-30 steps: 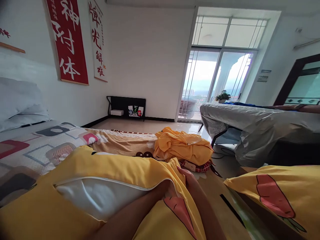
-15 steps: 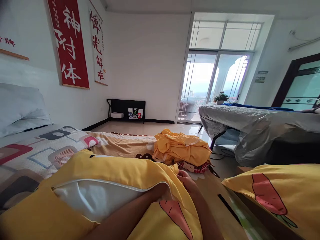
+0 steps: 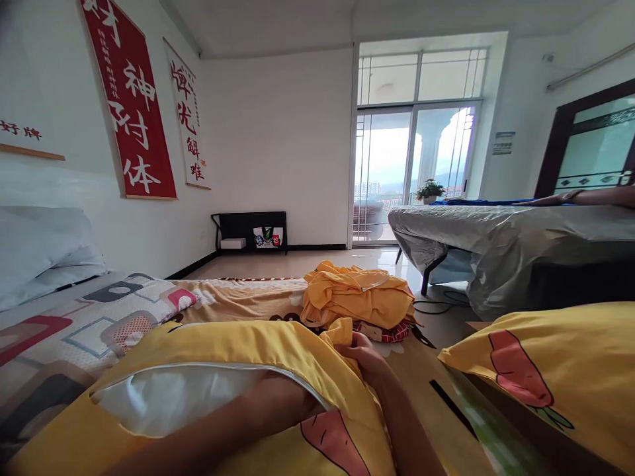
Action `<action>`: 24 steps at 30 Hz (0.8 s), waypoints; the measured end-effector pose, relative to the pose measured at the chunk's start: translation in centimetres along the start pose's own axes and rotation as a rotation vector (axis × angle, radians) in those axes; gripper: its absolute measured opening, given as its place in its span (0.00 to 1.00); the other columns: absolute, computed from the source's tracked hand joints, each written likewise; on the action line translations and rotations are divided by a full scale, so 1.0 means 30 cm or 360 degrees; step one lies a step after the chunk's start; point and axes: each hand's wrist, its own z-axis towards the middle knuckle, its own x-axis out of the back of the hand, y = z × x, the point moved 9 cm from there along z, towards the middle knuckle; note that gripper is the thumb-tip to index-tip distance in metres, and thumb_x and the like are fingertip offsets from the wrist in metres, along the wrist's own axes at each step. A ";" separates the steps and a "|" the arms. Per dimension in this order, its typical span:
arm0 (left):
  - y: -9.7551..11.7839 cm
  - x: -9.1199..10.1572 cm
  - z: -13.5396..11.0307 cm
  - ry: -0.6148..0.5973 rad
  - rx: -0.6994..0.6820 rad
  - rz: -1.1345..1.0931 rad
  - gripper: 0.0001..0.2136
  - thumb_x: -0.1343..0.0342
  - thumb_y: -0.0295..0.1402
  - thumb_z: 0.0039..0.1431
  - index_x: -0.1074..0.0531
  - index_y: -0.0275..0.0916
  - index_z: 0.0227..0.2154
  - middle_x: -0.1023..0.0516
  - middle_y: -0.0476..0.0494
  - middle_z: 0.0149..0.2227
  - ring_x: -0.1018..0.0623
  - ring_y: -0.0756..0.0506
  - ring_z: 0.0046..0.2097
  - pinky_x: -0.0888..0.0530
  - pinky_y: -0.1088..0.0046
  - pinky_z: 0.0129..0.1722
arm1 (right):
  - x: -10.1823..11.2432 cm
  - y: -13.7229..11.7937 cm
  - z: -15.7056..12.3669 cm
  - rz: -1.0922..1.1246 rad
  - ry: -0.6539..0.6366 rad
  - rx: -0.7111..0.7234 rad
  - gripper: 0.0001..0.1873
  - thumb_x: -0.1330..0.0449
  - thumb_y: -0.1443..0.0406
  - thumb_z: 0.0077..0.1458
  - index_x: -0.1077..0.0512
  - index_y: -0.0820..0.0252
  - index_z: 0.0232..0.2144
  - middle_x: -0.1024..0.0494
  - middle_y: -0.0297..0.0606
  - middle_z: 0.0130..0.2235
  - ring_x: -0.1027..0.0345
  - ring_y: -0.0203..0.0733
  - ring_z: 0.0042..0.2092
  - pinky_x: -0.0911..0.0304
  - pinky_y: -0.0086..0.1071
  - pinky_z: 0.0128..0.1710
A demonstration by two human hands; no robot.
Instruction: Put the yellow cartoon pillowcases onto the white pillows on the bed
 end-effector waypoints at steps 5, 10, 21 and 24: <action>0.004 0.007 -0.113 -0.0393 0.0036 0.0344 0.10 0.51 0.31 0.60 0.25 0.38 0.29 0.21 0.44 0.30 0.22 0.44 0.33 0.30 0.70 0.31 | 0.125 -0.146 -0.040 -0.0165 0.0440 0.0353 0.20 0.29 0.57 0.31 0.26 0.63 0.27 0.23 0.36 0.26 0.31 0.42 0.28 0.36 0.33 0.28; 0.131 0.146 -0.145 0.0259 -0.0309 0.0720 0.01 0.47 0.30 0.56 0.33 0.39 0.31 0.24 0.49 0.28 0.25 0.45 0.27 0.37 0.70 0.22 | 0.208 -0.299 -0.161 -0.0569 0.1118 0.0715 0.21 0.32 0.53 0.33 0.25 0.64 0.26 0.24 0.36 0.25 0.35 0.40 0.28 0.40 0.31 0.26; 0.165 0.274 -0.162 0.0398 -0.0212 0.1379 0.05 0.50 0.24 0.55 0.31 0.37 0.34 0.28 0.45 0.29 0.29 0.44 0.28 0.40 0.69 0.24 | 0.175 -0.387 -0.303 -0.0629 0.1541 0.0963 0.21 0.34 0.49 0.35 0.29 0.62 0.17 0.33 0.31 0.17 0.43 0.35 0.24 0.46 0.28 0.21; 0.146 0.206 -0.145 0.0042 -0.0472 0.1035 0.05 0.44 0.27 0.55 0.33 0.38 0.25 0.28 0.47 0.29 0.30 0.46 0.30 0.38 0.70 0.27 | 0.184 -0.385 -0.282 -0.0602 0.1461 0.0959 0.20 0.34 0.50 0.37 0.27 0.62 0.19 0.30 0.33 0.19 0.41 0.37 0.25 0.45 0.28 0.22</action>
